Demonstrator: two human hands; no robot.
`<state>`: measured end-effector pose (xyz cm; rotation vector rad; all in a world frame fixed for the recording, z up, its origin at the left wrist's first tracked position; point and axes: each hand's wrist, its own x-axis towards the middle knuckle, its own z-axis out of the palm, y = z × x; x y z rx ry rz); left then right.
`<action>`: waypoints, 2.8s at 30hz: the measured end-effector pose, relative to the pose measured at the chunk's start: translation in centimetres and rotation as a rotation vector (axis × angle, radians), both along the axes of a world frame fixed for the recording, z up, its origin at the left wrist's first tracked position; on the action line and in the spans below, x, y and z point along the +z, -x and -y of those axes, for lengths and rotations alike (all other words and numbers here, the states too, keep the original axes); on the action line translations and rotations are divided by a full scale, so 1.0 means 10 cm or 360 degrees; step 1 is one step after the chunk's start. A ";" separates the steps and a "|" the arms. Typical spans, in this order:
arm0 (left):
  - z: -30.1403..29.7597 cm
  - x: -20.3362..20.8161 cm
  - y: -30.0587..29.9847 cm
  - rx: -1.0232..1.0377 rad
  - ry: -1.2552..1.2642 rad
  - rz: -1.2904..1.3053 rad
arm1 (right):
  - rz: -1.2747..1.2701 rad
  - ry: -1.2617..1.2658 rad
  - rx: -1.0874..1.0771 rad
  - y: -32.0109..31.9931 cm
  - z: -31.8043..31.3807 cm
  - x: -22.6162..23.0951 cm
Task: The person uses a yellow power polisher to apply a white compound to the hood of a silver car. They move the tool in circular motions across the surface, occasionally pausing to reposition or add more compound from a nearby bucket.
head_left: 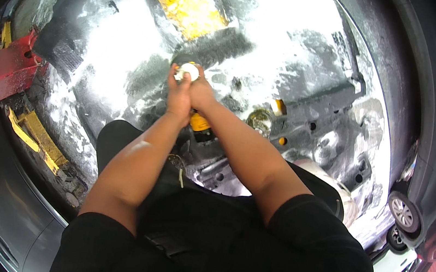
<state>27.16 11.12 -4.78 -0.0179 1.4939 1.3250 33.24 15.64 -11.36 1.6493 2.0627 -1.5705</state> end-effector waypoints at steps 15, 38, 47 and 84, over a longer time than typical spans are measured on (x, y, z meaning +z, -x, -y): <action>-0.27 -0.48 -0.90 -0.0700 -0.0196 0.0092 | -0.0158 0.0391 -0.0711 -1.25 -0.23 0.30; 0.51 -0.23 -1.20 -0.0809 -0.0067 0.0300 | -0.0075 0.0325 -0.1065 -1.57 0.78 0.24; 0.43 -0.51 -1.54 -0.1067 -0.0195 0.0341 | -0.0038 0.0280 -0.1538 -1.83 0.76 0.41; 0.80 -0.03 -0.42 -0.0432 0.0105 -0.0049 | -0.0414 0.0640 -0.0907 -0.57 0.83 0.43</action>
